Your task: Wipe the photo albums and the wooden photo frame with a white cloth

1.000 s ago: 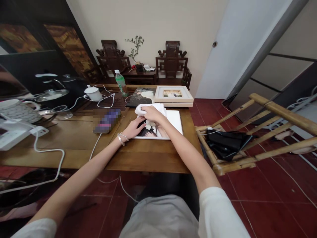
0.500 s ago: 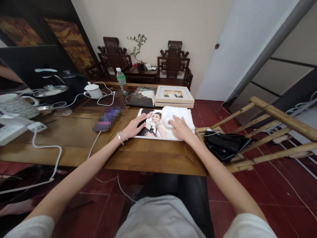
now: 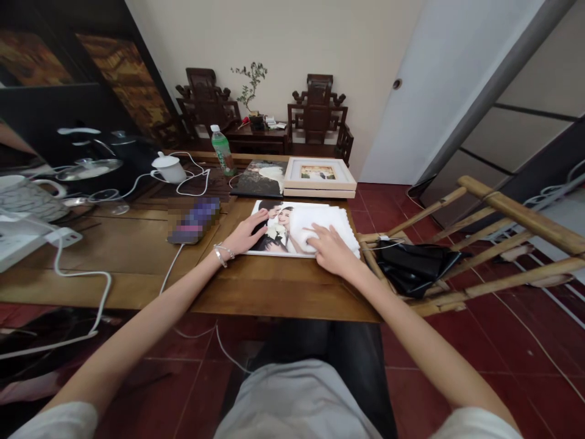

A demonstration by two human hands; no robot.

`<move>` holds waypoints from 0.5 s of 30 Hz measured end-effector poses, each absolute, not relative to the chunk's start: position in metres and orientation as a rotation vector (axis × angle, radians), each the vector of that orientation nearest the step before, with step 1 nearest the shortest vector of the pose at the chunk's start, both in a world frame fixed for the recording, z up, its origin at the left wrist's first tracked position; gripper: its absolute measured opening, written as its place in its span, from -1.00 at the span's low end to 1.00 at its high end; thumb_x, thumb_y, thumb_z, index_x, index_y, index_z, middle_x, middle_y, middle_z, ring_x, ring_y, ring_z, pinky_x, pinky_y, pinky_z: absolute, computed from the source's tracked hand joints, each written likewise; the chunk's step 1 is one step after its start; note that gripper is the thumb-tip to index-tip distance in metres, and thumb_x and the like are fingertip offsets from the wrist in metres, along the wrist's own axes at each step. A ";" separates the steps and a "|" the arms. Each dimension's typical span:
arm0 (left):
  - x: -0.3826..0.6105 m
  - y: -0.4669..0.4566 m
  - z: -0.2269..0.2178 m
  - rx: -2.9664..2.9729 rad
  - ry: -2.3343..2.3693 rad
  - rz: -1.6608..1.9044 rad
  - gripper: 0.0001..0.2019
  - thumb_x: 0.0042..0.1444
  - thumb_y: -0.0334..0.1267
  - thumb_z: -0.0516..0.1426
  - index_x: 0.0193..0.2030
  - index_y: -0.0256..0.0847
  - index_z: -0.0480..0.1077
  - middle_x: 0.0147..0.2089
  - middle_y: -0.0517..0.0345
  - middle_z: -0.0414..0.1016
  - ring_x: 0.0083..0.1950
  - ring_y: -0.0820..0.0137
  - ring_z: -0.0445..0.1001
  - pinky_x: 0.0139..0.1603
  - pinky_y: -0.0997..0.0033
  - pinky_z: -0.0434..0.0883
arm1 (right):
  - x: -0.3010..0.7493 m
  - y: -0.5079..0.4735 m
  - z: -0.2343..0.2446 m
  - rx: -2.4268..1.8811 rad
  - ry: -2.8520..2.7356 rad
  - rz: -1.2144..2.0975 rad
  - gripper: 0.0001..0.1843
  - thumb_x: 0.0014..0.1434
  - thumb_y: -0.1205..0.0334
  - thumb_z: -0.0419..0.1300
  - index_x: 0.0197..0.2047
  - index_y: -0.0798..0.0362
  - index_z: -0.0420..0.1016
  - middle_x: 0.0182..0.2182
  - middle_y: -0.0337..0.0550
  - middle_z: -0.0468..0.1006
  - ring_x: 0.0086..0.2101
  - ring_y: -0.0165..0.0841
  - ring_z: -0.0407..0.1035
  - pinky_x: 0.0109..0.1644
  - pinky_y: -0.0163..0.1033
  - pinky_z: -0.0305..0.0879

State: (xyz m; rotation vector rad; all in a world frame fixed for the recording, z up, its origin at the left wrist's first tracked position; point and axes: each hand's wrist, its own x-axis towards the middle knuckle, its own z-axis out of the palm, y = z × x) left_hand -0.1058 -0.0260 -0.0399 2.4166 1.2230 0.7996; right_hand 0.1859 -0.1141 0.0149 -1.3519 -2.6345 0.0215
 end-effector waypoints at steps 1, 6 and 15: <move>-0.106 -0.026 -0.040 2.417 1.223 0.796 -0.47 0.34 -0.05 -0.05 0.35 -0.23 0.28 0.46 -0.07 0.18 0.51 0.17 0.08 0.50 0.03 0.06 | 0.187 -0.099 0.017 -1.368 -2.635 0.021 -0.54 0.00 0.56 0.03 -0.06 0.14 0.53 0.25 0.23 0.38 0.31 -0.01 0.16 0.33 0.22 0.10; -0.107 -0.026 -0.039 2.428 1.237 0.779 -0.44 0.34 -0.03 -0.06 0.35 -0.32 0.27 0.46 -0.14 0.17 0.51 0.19 0.08 0.51 0.10 0.03 | 0.191 -0.042 0.026 -1.402 -2.630 0.049 -0.53 -0.04 0.56 -0.02 -0.10 0.17 0.52 0.00 0.21 0.53 0.03 -0.04 0.39 0.11 0.01 0.32; -0.106 -0.028 -0.038 2.429 1.232 0.783 -0.46 0.35 -0.04 -0.07 0.36 -0.26 0.27 0.47 -0.08 0.17 0.51 0.20 0.08 0.51 0.06 0.05 | 0.189 -0.086 0.007 -1.437 -2.556 0.030 -0.52 -0.02 0.60 -0.01 -0.08 0.15 0.54 0.33 0.22 0.29 0.37 0.02 0.04 0.36 0.37 -0.06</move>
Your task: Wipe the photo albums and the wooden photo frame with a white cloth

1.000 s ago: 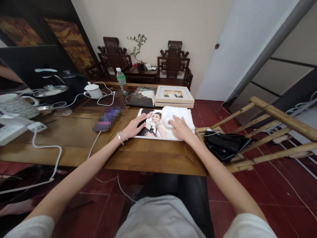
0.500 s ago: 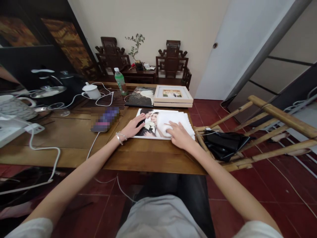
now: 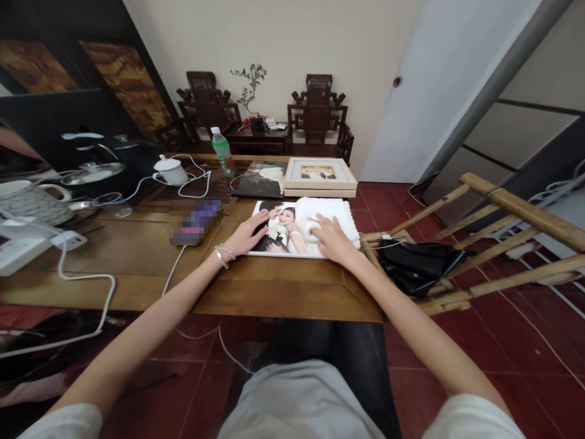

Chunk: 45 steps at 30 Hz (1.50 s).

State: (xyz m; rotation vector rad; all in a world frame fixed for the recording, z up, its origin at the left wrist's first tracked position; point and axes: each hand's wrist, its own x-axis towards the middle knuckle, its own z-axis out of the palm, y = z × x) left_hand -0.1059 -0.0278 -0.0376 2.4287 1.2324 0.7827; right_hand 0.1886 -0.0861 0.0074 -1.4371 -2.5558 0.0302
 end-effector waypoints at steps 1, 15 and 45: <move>-0.106 -0.028 -0.038 2.428 1.237 0.782 -0.46 0.35 -0.04 -0.07 0.36 -0.24 0.26 0.47 -0.07 0.17 0.51 0.20 0.08 0.50 0.04 0.05 | 0.188 -0.102 0.005 -1.393 -2.565 0.036 -0.52 -0.04 0.62 -0.01 -0.13 0.13 0.55 0.33 0.19 0.30 0.38 0.03 0.02 0.36 0.41 -0.08; -0.106 -0.028 -0.038 2.426 1.246 0.774 -0.44 0.35 -0.02 -0.07 0.35 -0.32 0.27 0.45 -0.16 0.20 0.51 0.17 0.08 0.51 0.08 0.02 | 0.176 -0.111 0.019 -1.389 -2.613 0.082 -0.51 -0.02 0.59 0.01 -0.06 0.15 0.54 0.24 0.25 0.39 0.31 0.00 0.15 0.33 0.25 0.06; -0.105 -0.028 -0.042 2.390 1.270 0.759 -0.47 0.36 -0.08 -0.11 0.41 -0.19 0.18 0.49 -0.09 0.11 0.52 0.15 0.04 0.47 -0.08 0.09 | 0.160 -0.143 0.019 -1.300 -2.671 0.163 -0.45 0.02 0.60 0.00 0.01 0.07 0.53 0.28 0.17 0.36 0.36 -0.01 0.06 0.35 0.34 0.01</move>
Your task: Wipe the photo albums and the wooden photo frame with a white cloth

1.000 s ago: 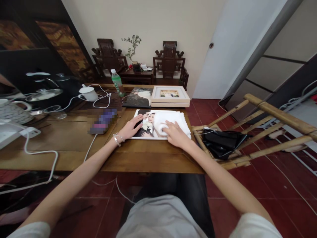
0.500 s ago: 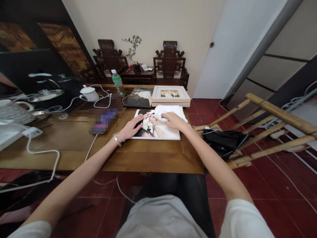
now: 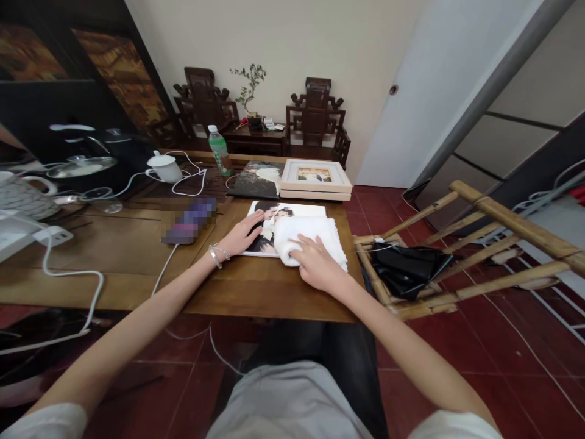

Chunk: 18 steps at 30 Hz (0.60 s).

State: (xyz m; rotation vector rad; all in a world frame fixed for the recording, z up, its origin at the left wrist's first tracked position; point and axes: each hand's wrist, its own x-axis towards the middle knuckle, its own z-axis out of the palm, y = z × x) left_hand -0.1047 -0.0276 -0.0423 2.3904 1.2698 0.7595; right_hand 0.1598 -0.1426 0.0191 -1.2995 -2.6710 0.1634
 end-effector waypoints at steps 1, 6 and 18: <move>-0.105 -0.027 -0.043 2.390 1.271 0.762 -0.47 0.37 -0.08 -0.12 0.41 -0.18 0.18 0.50 -0.09 0.10 0.52 0.16 0.04 0.47 -0.06 0.09 | 0.157 -0.130 0.021 -1.336 -2.667 0.154 -0.46 0.04 0.59 -0.01 0.04 0.09 0.51 0.26 0.20 0.38 0.36 -0.01 0.06 0.35 0.32 0.01; -0.106 -0.027 -0.041 2.412 1.271 0.721 -0.43 0.36 -0.06 -0.11 0.42 -0.25 0.16 0.50 -0.13 0.08 0.53 0.16 0.02 0.49 -0.01 0.06 | 0.140 -0.065 0.032 -1.470 -2.635 0.103 -0.58 0.15 0.50 0.01 0.04 0.15 0.49 0.11 0.25 0.44 0.19 0.02 0.26 0.23 0.14 0.16; -0.106 -0.027 -0.041 2.404 1.272 0.701 -0.44 0.36 -0.07 -0.09 0.42 -0.25 0.15 0.51 -0.14 0.06 0.53 0.14 0.00 0.48 -0.03 0.06 | 0.119 -0.090 0.009 -1.449 -2.679 -0.083 -0.43 0.12 0.60 0.00 0.15 0.12 0.47 0.39 0.20 0.17 0.37 0.18 -0.06 0.30 0.50 -0.10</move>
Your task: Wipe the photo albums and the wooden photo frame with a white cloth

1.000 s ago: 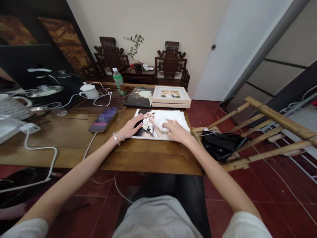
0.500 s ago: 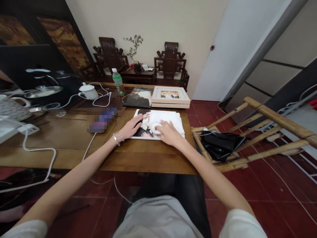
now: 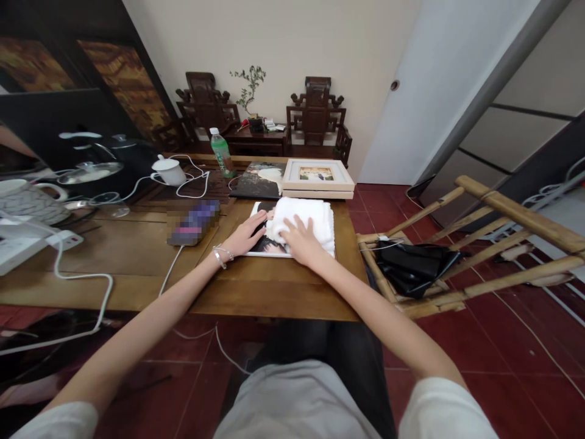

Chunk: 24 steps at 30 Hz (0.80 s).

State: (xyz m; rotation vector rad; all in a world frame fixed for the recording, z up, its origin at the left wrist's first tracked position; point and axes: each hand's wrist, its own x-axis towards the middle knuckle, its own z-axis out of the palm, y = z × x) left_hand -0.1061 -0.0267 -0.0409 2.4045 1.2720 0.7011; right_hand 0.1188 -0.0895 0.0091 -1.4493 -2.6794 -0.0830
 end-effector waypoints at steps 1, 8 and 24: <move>-0.106 -0.027 -0.041 2.403 1.276 0.697 -0.44 0.36 -0.07 -0.09 0.42 -0.26 0.15 0.51 -0.15 0.05 0.53 0.14 0.00 0.48 -0.03 0.06 | 0.118 -0.108 0.007 -1.427 -2.699 -0.082 -0.41 0.11 0.62 -0.01 0.15 0.11 0.48 0.39 0.18 0.17 0.38 0.17 -0.07 0.31 0.50 -0.10; -0.105 -0.025 -0.044 2.393 1.303 0.694 -0.43 0.35 -0.08 -0.09 0.43 -0.24 0.13 0.52 -0.13 0.03 0.53 0.14 0.01 0.48 -0.07 0.05 | 0.118 -0.177 0.013 -1.290 -2.806 -0.011 -0.41 0.08 0.64 -0.03 0.10 0.11 0.53 0.41 0.10 0.17 0.39 0.15 -0.08 0.34 0.47 -0.07; -0.108 -0.020 -0.051 2.409 1.254 0.758 -0.46 0.34 -0.08 -0.06 0.39 -0.23 0.20 0.49 -0.15 0.10 0.52 0.12 0.04 0.48 -0.08 0.06 | 0.103 -0.033 0.026 -1.486 -2.692 -0.071 -0.45 0.15 0.59 -0.05 0.15 0.15 0.44 0.25 0.22 0.36 0.25 0.04 0.18 0.22 0.32 0.17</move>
